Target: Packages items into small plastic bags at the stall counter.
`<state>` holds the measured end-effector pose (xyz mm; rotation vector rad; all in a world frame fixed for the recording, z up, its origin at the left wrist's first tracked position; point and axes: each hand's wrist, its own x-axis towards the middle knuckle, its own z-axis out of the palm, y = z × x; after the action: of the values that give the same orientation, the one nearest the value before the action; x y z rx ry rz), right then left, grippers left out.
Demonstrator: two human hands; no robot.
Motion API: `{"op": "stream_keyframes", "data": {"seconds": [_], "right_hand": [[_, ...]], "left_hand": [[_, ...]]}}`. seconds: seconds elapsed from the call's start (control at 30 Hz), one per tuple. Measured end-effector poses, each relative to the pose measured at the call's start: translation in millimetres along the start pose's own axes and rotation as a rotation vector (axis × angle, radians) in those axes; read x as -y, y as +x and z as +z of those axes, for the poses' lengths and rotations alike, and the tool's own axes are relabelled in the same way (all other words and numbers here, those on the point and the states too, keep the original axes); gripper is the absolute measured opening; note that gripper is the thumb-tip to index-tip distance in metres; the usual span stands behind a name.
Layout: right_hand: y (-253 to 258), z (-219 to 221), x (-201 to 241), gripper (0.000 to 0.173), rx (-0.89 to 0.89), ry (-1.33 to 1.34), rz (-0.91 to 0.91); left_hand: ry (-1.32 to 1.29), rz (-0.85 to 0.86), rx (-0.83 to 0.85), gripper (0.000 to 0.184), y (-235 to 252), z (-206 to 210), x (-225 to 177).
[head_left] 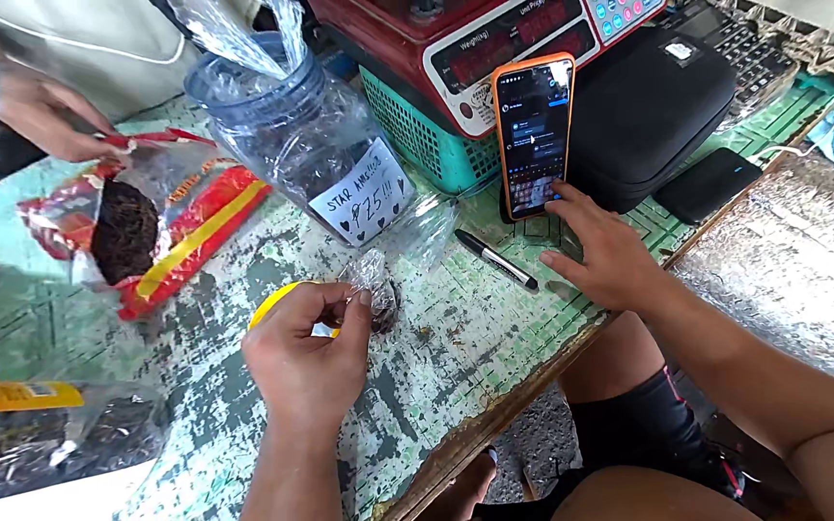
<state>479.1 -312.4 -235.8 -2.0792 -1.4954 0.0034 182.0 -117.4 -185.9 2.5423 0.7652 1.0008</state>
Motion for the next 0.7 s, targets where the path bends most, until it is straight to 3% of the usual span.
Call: {"op": "stream_keyframes", "data": {"seconds": [0.7], "right_hand": [[1.9,-1.1,0.1,0.061,-0.028,0.068,0.025]], "left_hand": [[0.002,0.012,0.003,0.025,1.1,0.3,-0.1]]}}
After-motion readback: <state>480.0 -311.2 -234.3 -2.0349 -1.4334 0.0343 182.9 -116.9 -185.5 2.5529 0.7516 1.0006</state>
